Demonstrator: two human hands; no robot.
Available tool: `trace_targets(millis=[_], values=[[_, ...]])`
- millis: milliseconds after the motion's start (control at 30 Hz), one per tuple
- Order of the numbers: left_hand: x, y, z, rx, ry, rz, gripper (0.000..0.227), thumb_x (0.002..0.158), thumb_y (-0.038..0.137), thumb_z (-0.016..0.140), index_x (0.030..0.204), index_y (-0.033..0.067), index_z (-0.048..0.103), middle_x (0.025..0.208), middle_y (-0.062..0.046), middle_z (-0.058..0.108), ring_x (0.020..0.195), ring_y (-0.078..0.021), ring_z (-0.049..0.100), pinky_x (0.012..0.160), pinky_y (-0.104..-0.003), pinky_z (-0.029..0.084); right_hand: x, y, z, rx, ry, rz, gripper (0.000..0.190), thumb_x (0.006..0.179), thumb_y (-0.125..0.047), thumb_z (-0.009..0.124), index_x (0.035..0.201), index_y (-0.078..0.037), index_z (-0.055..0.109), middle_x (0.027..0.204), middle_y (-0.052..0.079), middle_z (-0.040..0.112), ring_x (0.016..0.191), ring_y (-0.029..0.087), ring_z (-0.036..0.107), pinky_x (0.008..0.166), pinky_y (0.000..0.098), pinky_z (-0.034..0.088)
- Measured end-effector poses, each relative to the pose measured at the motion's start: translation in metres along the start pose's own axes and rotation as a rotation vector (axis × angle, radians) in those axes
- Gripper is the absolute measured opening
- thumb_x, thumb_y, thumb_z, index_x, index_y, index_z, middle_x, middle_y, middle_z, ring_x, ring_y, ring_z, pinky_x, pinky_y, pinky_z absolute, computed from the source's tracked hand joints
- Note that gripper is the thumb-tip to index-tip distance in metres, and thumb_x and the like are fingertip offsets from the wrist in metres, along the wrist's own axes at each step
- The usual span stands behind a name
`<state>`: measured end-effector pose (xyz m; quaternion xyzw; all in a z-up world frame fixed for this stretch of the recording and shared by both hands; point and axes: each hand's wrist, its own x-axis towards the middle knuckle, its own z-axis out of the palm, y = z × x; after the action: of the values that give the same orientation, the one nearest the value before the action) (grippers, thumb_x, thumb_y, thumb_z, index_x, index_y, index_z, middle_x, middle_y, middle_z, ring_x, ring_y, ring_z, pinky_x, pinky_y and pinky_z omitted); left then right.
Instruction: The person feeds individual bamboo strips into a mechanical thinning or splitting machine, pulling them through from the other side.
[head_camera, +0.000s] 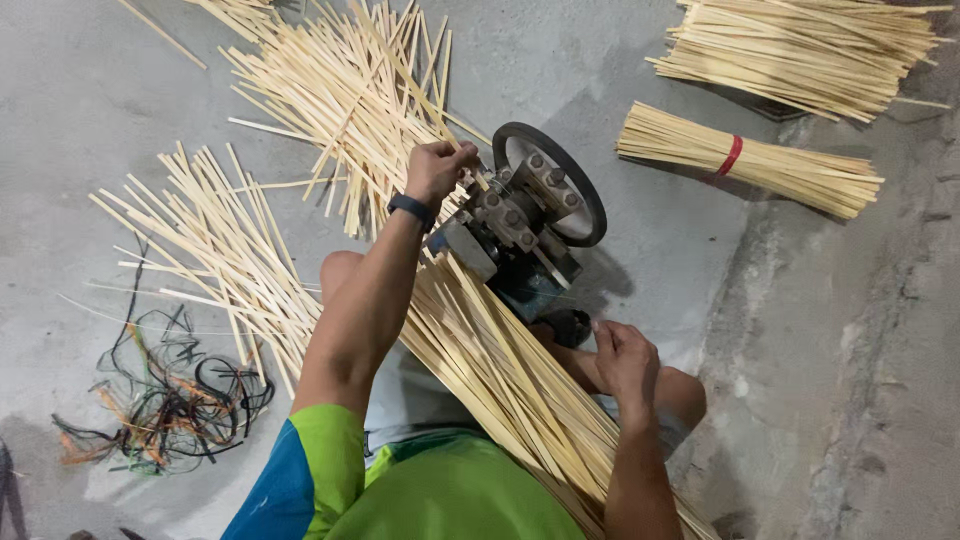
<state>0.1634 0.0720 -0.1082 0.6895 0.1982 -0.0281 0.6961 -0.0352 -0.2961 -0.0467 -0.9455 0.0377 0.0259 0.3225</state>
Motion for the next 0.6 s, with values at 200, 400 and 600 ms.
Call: trace_targets(millis=[200,400,600], values=[[0.004,0.052,-0.015,-0.068,0.169,0.108,0.029,0.098,0.013,0.064,0.125,0.0049,0.069,0.087,-0.009,0.077,0.066,-0.013,0.068,0.055,-0.027,0.055,-0.005,-0.023,-0.024,0.021,-0.013,-0.094,0.023,0.094,-0.027,0.073,0.103,-0.006,0.078,0.091,0.012,0.073,0.077,0.025,0.073,0.068,0.0393,0.057],[-0.054,0.142,0.006,-0.055,-0.041,0.68,0.014,0.095,0.001,0.069,0.101,0.0132,0.071,0.107,-0.014,0.073,0.098,-0.0237,0.07,0.069,-0.034,0.058,0.008,-0.094,-0.058,-0.243,0.395,-0.592,0.029,0.092,-0.022,0.069,0.111,0.0,0.073,0.108,0.016,0.071,0.105,0.031,0.067,0.09,0.0457,0.054],[-0.181,0.134,0.079,0.778,-0.57,1.015,0.026,0.094,-0.004,0.068,0.109,0.0141,0.079,0.124,-0.014,0.07,0.107,-0.0257,0.068,0.083,-0.034,0.058,0.014,-0.094,-0.071,-0.425,0.474,-0.647,0.026,0.094,-0.024,0.073,0.109,-0.002,0.074,0.097,0.015,0.072,0.094,0.029,0.067,0.079,0.043,0.055]])
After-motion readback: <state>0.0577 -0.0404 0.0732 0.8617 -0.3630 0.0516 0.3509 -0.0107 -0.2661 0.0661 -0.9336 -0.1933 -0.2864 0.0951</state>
